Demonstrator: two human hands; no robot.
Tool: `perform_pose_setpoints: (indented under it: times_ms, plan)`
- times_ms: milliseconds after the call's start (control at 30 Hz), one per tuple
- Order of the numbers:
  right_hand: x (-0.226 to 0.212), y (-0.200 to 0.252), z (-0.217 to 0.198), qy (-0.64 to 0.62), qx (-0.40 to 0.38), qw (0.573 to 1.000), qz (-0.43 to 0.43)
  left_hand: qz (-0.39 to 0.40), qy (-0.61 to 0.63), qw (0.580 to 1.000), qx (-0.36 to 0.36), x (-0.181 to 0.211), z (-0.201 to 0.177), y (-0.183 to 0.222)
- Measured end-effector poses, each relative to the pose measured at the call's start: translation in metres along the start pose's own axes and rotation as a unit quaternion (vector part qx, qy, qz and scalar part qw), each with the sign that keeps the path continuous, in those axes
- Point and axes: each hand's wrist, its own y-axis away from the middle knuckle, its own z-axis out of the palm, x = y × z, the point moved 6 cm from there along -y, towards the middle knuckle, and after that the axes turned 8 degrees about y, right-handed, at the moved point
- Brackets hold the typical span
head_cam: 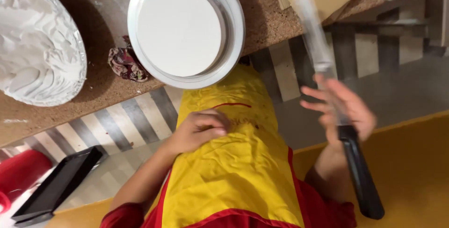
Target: The person is frosting and preparing small cakes on a bakery production table.
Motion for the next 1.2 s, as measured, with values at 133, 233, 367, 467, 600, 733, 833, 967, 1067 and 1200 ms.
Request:
perform_pose_setpoints:
  times_ms: [133,233,367,467,600,733,833,967,1067,1200]
  plan:
    - [-0.035,-0.03,0.076,0.187,-0.044,0.981,-0.04,-0.004,-0.056,0.998,-0.006,0.04,0.02,-0.05]
    - [-0.045,-0.052,0.117,0.409,-0.127,0.903,-0.023,-0.018,0.005,1.0,0.022,0.032,0.021,-0.064]
    - [-0.047,-0.078,0.138,0.417,-0.161,0.894,-0.039,-0.053,0.22,0.974,0.026,0.017,0.016,-0.067]
    - [-0.045,-0.091,0.145,0.435,-0.183,0.881,-0.028,-0.051,0.281,0.958,0.026,0.021,0.012,-0.069]
    - [-0.038,-0.101,0.155,0.44,-0.204,0.874,-0.022,-0.059,0.314,0.947,0.035,0.026,0.001,-0.071]
    - [-0.032,-0.108,0.16,0.442,-0.205,0.873,-0.021,-0.062,0.319,0.945,0.038,0.025,-0.005,-0.074]
    - [-0.029,-0.112,0.161,0.438,-0.208,0.874,-0.02,-0.063,0.33,0.941,0.038,0.026,-0.008,-0.076]
    - [-0.024,-0.114,0.161,0.443,-0.204,0.873,-0.01,-0.074,0.335,0.938,0.046,0.025,-0.011,-0.077]
    - [-0.021,-0.114,0.162,0.45,-0.204,0.869,-0.002,-0.088,0.326,0.94,0.053,0.025,-0.013,-0.079]
    - [-0.018,-0.112,0.163,0.449,-0.207,0.869,-0.002,-0.092,0.295,0.95,0.053,0.022,-0.013,-0.079]
